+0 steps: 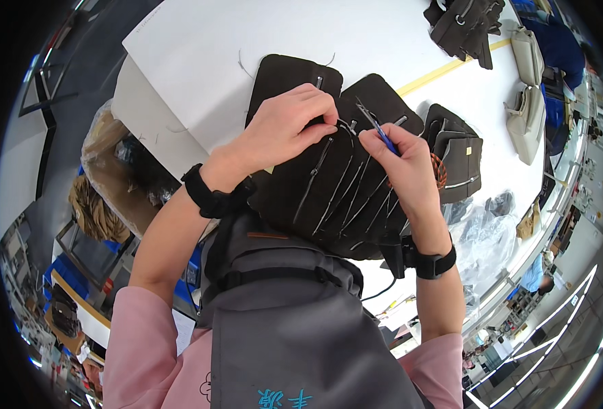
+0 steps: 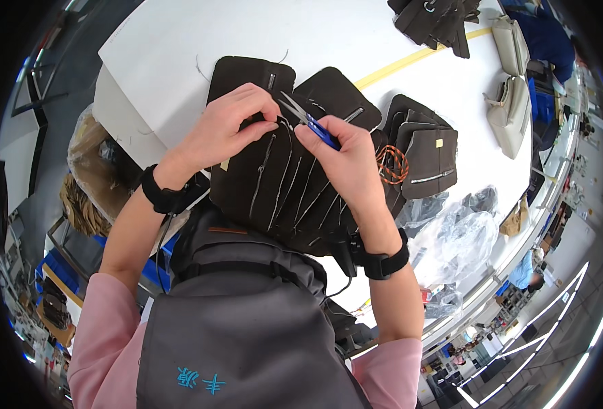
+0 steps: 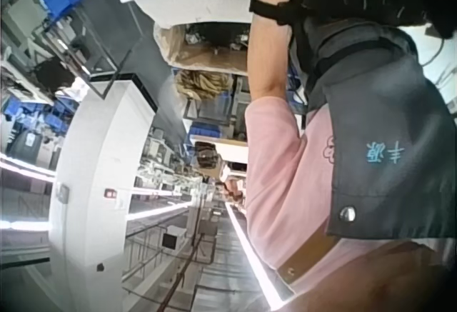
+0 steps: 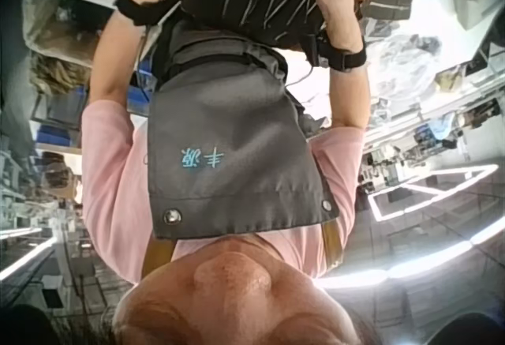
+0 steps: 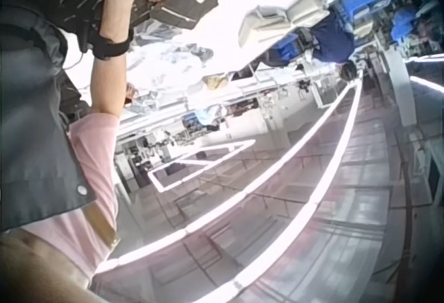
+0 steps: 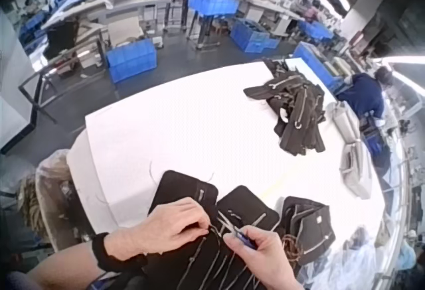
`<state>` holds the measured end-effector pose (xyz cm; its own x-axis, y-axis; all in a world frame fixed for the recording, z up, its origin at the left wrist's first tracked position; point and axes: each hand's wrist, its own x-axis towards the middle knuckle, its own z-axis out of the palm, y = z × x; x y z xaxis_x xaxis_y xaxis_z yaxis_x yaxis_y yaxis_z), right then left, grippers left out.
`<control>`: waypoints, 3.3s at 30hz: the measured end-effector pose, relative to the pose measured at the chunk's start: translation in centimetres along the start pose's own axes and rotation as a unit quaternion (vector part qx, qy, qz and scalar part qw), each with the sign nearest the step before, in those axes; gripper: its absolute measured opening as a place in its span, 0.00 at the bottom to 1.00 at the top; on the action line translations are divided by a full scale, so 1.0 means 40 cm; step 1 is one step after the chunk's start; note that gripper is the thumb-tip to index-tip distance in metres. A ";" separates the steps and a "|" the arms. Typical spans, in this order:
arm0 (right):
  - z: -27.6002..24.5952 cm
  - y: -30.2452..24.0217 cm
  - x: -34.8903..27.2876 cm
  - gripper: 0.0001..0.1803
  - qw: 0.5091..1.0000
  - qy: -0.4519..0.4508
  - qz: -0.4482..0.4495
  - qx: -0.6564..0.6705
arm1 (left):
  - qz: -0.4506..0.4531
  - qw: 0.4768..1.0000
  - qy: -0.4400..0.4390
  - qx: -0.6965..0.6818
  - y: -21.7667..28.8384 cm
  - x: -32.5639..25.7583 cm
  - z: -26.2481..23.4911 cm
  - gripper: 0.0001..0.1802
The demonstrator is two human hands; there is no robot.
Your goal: The person unpacks several black pouches from a cardboard box onto a workbench. They then use a small blue utility knife to trim loose threads from the zippers and edges of each pouch, handling them one at a time and stacking the finished items.
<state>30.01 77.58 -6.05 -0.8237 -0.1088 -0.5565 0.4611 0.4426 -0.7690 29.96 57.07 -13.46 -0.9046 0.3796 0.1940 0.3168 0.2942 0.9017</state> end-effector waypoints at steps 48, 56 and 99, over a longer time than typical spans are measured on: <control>-0.076 0.105 -0.020 0.15 0.959 0.156 -0.060 -0.230 | -0.001 0.996 0.070 0.050 -0.011 -0.083 0.051 0.09; -0.059 0.098 -0.013 0.12 0.959 0.158 -0.060 -0.228 | 0.003 0.998 0.058 0.014 0.010 -0.016 0.107 0.06; 0.014 0.113 -0.055 0.10 0.892 0.179 -0.232 -0.343 | -0.279 0.937 -0.082 -0.191 -0.019 -0.001 0.088 0.08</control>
<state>34.08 79.31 -8.47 -0.9827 -0.1852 0.0030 -0.1668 0.8779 -0.4489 30.78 59.90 -15.50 -0.8334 0.3986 -0.3829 -0.3466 0.1627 0.9238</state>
